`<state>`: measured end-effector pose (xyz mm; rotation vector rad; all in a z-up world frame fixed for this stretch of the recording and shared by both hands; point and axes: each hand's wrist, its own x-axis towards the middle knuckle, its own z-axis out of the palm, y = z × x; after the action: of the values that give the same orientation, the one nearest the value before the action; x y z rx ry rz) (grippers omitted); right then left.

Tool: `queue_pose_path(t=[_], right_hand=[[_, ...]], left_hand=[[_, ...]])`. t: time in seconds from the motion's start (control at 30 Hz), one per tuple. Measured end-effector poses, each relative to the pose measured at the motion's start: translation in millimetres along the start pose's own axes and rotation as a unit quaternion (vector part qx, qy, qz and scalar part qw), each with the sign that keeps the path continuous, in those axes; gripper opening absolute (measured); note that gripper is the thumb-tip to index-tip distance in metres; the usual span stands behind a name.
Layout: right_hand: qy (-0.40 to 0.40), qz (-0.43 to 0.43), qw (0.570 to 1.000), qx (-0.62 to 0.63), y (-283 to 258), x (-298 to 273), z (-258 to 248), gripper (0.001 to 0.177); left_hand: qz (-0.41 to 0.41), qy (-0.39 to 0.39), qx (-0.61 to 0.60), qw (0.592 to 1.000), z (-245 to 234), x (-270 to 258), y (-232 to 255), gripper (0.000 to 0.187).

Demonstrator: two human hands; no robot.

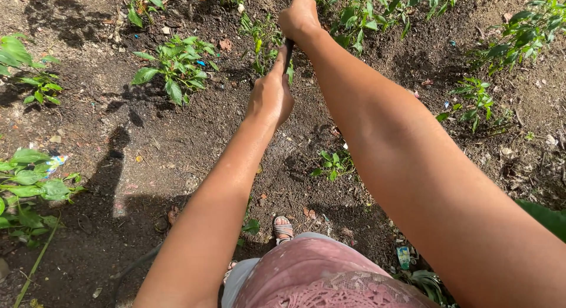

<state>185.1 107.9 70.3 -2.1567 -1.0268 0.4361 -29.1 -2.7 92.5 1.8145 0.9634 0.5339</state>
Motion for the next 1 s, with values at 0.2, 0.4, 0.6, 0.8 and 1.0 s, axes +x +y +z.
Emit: queue_pose_path(t=[0.2,0.4,0.6,0.8,1.0], right_hand=[[0.001,0.002,1.0,0.006,-10,-9,-3,0.08],[0.004,-0.001,1.0,0.007,-21,-7,-7,0.079],[0.014,-0.006,1.0,-0.002,-22,14,-3,0.052],[0.021,-0.002,1.0,0.0,-34,13,-11,0.031],[-0.053,-0.046,0.96,-0.271,-16,55,-1,0.017]], left_hand=[[-0.077,-0.047,-0.021,0.996,-14,-10,19,0.054],[-0.059,-0.053,0.027,0.997,-22,-5,24,0.05],[-0.003,-0.037,0.084,0.996,-30,-1,30,0.056],[-0.028,-0.038,0.02,0.999,-20,24,4,0.059],[-0.015,-0.051,0.05,0.997,-42,-3,46,0.048]])
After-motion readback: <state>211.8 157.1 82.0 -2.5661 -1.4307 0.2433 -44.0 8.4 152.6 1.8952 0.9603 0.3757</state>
